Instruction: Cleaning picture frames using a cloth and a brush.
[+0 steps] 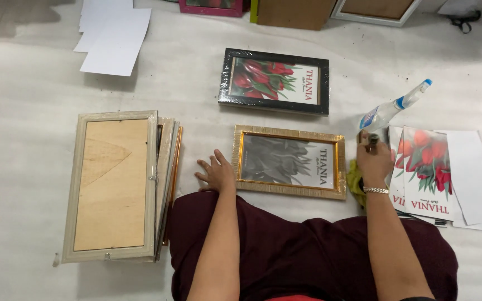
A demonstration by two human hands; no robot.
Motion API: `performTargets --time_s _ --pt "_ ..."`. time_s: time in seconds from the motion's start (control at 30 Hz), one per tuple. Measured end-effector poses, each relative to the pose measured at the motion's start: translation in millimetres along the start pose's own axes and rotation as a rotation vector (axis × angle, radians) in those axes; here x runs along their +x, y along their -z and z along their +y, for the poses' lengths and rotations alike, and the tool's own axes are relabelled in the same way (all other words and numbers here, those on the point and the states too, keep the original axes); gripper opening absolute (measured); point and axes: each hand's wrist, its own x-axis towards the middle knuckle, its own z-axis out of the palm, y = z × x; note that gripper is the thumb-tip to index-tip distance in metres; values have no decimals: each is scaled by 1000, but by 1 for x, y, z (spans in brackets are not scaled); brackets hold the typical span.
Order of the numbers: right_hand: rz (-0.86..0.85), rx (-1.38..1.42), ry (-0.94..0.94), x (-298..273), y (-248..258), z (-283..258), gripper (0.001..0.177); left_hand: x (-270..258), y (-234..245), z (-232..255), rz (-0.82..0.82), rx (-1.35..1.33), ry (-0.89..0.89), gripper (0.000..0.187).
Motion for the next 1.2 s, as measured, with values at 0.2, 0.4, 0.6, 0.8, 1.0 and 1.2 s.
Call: performTargets --time_s 0.2,0.4,0.6,0.8,1.0,1.2 --pt "-601 733 -107 -52 21 -152 32 -2 1 2 8 5 5 75" --pt "-790 952 -495 -122 -12 -257 62 -11 12 5 1 -46 -1 75" --pt "-682 786 -421 -89 11 -202 62 -4 6 3 7 -24 -2 75" --pt "-462 87 -339 -32 23 -32 40 -5 4 2 20 -37 -9 74" --pt "-266 421 -231 -86 -11 -85 28 0 3 1 1 -14 -5 76" --pt "-800 911 -468 -148 18 -249 47 5 0 -4 -12 -46 -10 77"
